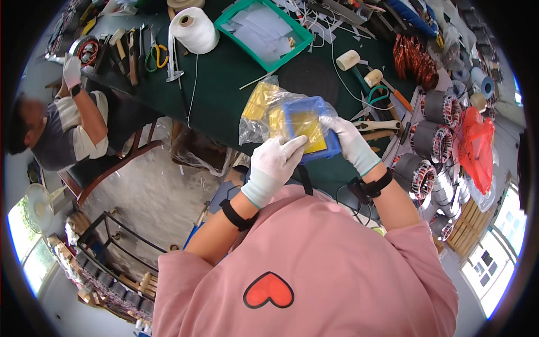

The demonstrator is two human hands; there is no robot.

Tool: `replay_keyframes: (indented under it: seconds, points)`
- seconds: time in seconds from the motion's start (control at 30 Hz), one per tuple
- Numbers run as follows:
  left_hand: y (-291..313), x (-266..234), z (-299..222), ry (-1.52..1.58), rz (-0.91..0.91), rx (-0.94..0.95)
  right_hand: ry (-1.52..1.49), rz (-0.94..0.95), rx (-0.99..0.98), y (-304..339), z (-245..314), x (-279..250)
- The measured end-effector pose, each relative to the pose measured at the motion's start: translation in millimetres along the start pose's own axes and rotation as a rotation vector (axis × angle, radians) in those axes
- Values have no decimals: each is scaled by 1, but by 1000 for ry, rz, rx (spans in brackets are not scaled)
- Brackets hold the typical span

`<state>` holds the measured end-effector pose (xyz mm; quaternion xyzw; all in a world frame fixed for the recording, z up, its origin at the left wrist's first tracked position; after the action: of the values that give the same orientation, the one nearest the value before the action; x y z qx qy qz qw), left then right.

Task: Assembling insulation strips and wiring for electric motor stators at a workshop bench.

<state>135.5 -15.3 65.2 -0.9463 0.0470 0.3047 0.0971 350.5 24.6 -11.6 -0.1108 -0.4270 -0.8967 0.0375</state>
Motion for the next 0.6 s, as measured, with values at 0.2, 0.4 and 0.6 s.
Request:
replay_keyframes:
  seconds: [0.2, 0.4, 0.6]
  points:
    - [10, 2, 12, 175, -64, -64, -127, -59, 61, -6, -8, -5]
    - [5, 8, 50, 1049, -301, -744, 416, -71, -322, 15, 9, 16]
    - [-14, 5, 67, 1096, -371, -773, 606, -1, -280, 39, 15, -5]
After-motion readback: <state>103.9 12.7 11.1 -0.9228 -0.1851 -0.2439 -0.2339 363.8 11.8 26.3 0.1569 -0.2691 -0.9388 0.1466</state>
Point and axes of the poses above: each hand's wrist, its own y-axis away from the middle knuckle, its own x-axis out of the palm, z = x × y, the point moved 4 cm from there along -y, towards the middle knuckle, and after that the axes turned 3 degrees about -z, right-handed, at the moved point
